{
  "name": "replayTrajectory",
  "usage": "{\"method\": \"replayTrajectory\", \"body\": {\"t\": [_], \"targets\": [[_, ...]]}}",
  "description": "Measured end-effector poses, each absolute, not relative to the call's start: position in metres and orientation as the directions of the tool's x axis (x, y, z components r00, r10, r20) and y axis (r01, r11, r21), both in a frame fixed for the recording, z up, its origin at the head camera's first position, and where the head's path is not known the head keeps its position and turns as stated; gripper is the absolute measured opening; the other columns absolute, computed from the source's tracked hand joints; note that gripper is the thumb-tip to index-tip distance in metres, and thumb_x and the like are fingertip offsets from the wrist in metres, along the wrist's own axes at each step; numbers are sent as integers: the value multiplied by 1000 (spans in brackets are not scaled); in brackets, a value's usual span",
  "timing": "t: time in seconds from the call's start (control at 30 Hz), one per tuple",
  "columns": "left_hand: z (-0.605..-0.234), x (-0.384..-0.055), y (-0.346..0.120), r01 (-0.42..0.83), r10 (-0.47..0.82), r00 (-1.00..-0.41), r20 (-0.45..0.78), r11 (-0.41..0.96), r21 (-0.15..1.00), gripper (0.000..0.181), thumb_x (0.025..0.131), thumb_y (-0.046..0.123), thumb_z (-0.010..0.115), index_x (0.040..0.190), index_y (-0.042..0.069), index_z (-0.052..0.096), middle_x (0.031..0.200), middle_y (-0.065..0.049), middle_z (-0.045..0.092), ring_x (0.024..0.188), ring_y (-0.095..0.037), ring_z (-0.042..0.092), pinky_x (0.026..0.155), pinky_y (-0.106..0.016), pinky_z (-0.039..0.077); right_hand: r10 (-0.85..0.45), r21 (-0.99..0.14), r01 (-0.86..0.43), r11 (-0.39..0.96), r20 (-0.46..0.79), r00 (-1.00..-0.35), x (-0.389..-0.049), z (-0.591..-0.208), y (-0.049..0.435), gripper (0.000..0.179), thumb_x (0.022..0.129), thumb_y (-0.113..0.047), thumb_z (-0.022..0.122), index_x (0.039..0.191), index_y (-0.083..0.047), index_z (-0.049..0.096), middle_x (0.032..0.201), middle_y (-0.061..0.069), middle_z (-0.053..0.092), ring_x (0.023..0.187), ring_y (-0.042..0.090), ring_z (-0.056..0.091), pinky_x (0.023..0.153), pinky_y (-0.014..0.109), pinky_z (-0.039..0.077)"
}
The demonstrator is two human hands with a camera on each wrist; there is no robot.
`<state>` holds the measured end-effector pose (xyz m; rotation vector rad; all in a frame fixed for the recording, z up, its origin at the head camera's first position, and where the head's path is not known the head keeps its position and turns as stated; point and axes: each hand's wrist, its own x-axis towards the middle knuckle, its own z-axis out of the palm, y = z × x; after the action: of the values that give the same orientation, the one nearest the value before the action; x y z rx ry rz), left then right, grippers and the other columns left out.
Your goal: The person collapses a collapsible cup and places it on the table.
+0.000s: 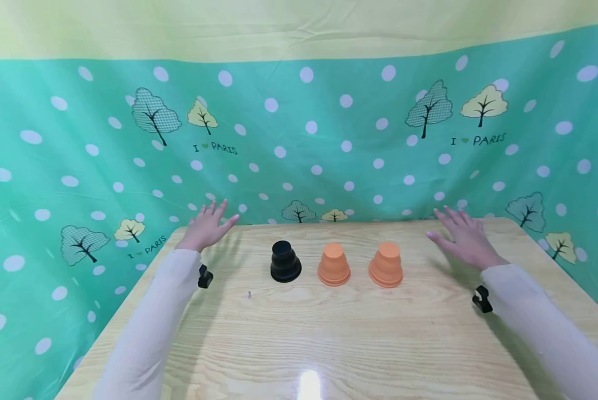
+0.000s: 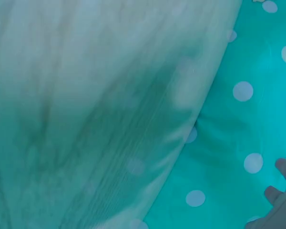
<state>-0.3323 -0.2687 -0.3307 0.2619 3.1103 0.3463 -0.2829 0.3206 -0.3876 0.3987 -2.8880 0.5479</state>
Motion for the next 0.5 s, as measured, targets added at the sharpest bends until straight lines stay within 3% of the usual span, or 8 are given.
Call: {"method": "replayTrajectory", "body": {"t": [0.3,0.5], "targets": [[-328,-328,-256,228,218,-973,75,956,186,83,94,66,22,152,8,10,154,-27,7,138,-50,5,109,-64,8,-262,-349,-350,869,276,-925,-276,-386,309,72,96,-46,47,151,-9,18,154,24,10,138,51,1,101,71,-9],[-326,-323,-246,235,222,-971,94,956,174,76,97,58,29,152,8,11,154,-26,9,139,-49,7,109,-64,9,-305,-346,-406,846,311,-900,-274,-385,302,71,96,-43,49,150,-8,21,153,25,15,138,51,6,102,72,-6]]}}
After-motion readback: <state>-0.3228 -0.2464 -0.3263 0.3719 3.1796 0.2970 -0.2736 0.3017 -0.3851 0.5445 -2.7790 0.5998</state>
